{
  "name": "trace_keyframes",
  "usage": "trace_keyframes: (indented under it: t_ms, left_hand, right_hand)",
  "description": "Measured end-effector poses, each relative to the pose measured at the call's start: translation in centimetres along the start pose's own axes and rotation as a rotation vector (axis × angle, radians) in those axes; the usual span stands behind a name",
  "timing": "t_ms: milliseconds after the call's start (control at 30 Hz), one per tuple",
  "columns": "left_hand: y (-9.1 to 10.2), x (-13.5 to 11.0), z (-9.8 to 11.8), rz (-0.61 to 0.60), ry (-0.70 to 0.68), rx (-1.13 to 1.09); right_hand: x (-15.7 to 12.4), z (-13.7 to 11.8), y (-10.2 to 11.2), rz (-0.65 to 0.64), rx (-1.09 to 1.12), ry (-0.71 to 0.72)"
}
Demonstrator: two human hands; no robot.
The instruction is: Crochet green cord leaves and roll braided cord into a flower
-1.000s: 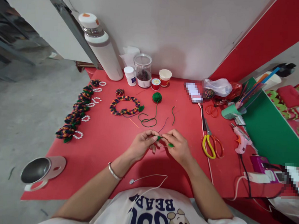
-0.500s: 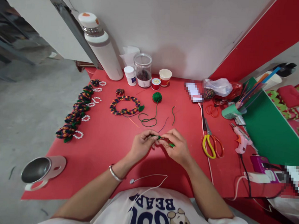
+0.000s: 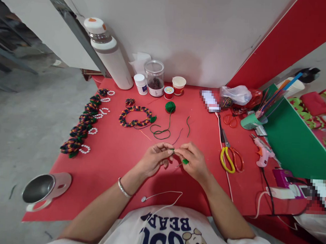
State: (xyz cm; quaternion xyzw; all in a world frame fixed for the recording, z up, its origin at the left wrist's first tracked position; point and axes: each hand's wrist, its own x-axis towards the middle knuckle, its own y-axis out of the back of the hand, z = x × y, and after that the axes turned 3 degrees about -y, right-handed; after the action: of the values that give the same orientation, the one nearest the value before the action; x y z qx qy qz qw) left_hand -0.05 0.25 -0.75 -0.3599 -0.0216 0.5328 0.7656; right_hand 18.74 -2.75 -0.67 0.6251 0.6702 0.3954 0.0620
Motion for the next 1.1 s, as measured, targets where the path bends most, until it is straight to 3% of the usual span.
trace_keyframes:
  t_ms: [167,333,700,967,1100]
  left_hand:
    - [0.1,0.1,-0.3,0.086,-0.106,0.037]
    - [0.0,0.1,-0.5,0.101,-0.146,0.082]
    - [0.0,-0.4,-0.4,0.062,-0.14,0.3]
    - [-0.4,-0.5,0.0,0.044,-0.087,0.468]
    - [0.2,-0.2,-0.3,-0.012,-0.037,0.315]
  right_hand:
    - [0.9,-1.2,0.4,0.08,0.179,-0.152]
    - [1.0,-1.4,0.2,-0.006,0.434,-0.461]
    - [1.0,-0.3,0.0,-0.105,0.711,-0.49]
    - [0.7,-0.1,-0.1,-0.098,0.606,-0.588]
    - [0.7,-0.5,-0.1,-0.069,0.516,-0.59]
